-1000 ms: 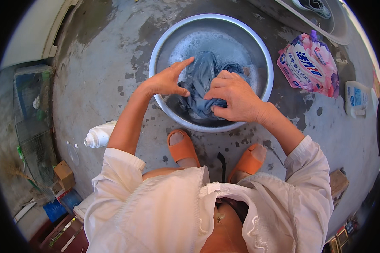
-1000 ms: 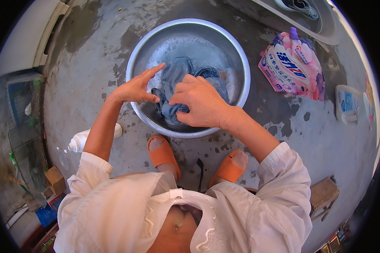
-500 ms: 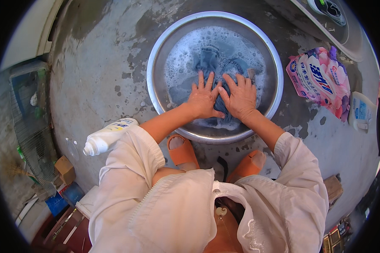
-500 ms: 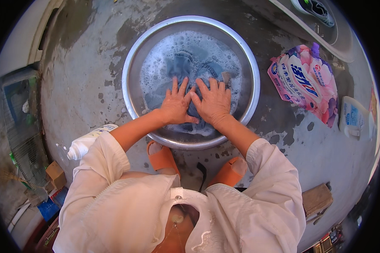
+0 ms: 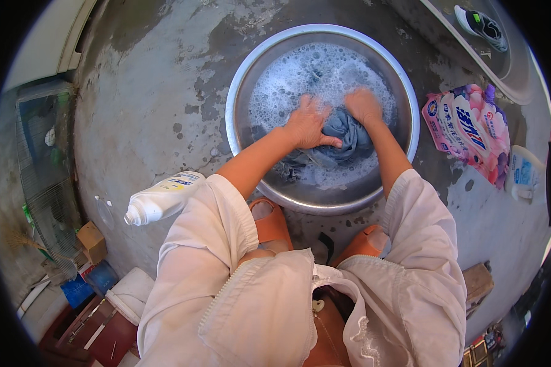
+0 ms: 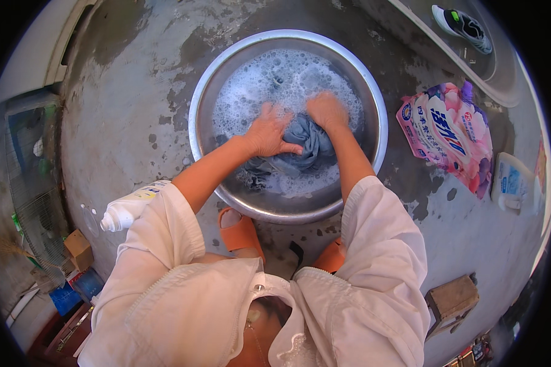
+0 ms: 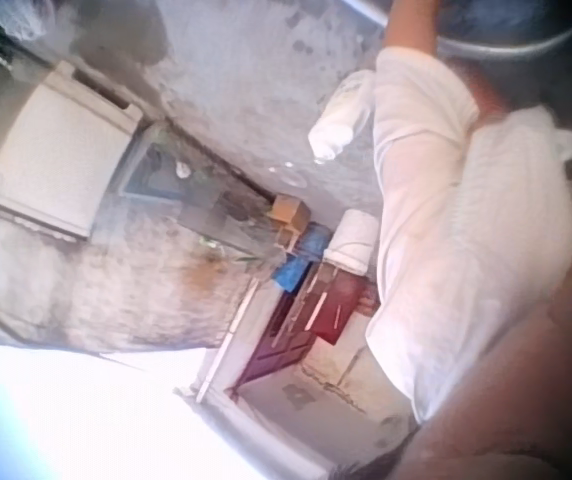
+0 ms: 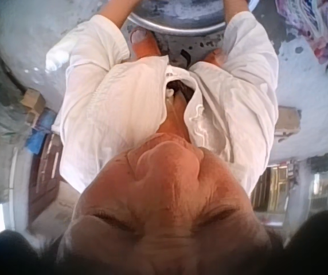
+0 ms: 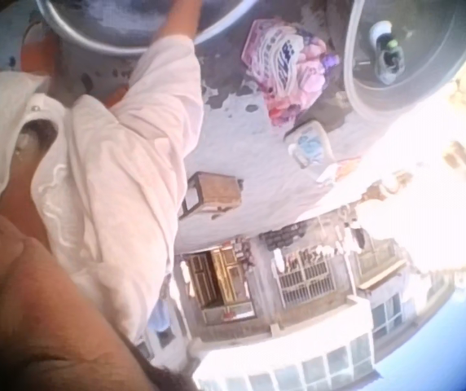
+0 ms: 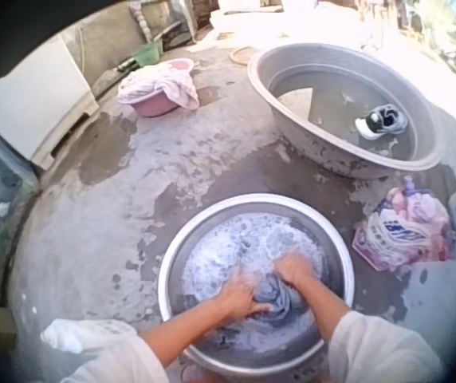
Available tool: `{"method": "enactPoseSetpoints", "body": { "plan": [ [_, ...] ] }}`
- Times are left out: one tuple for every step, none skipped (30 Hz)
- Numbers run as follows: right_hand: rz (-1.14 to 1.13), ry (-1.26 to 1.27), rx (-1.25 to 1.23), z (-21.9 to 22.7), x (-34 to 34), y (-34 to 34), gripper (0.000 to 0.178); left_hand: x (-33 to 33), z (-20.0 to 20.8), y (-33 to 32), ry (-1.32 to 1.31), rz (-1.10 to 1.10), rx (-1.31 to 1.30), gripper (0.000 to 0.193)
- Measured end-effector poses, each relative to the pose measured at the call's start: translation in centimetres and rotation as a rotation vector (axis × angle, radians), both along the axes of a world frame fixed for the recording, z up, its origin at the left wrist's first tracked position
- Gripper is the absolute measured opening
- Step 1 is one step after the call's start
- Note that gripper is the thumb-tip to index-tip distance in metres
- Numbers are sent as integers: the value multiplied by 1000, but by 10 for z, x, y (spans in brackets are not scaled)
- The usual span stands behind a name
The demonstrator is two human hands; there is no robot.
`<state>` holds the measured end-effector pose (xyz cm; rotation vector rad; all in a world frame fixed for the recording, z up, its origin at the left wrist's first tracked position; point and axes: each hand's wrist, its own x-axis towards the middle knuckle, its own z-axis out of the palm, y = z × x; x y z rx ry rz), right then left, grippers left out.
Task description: The person is hand-washing a blue garment in a basin of soapy water by scrubbing the fabric and wringing it out.
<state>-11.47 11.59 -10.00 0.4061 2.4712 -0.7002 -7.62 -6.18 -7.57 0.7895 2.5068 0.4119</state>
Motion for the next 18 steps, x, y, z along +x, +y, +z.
{"method": "enactPoseSetpoints", "body": {
  "plan": [
    [29,139,26,-12,3,6,43,-7,6,3,-76,-25,31,98],
    [-63,142,-94,-21,8,18,41,-9,12,4,-80,-23,36,95],
    [-140,134,-225,-14,15,18,39,-9,16,0,-94,-5,33,92],
    [-218,126,-355,-7,21,18,37,-9,19,-4,-108,9,31,88],
    [-330,166,-448,0,27,18,33,-14,15,-13,-234,98,194,86],
    [-449,218,-532,10,34,20,29,-23,9,-22,-355,171,367,84],
    [-566,262,-623,21,42,17,25,-28,8,-31,-485,248,532,82],
    [-532,281,-668,35,48,16,22,-31,6,-36,-431,404,498,82],
    [-499,293,-713,61,51,8,20,-32,6,-39,-382,562,459,83],
    [-464,302,-759,89,53,-1,19,-31,6,-40,-330,721,416,83],
    [-443,334,-783,114,55,-13,19,-30,2,-38,-257,731,360,84],
    [-417,370,-806,139,54,-26,19,-29,-2,-36,-178,742,308,85],
    [-396,412,-816,161,53,-37,19,-30,-8,-33,-103,752,255,86],
    [-372,452,-834,179,51,-50,19,-33,-14,-33,-142,770,251,86],
    [-354,496,-842,194,49,-56,19,-39,-19,-30,-188,779,252,85],
    [-343,551,-832,206,46,-57,20,-45,-23,-28,-237,788,253,85],
    [-328,602,-825,216,43,-59,20,-53,-27,-34,-231,725,238,85],
    [-319,660,-805,222,40,-59,20,-55,-26,-33,-244,693,215,85]
  ]
}}
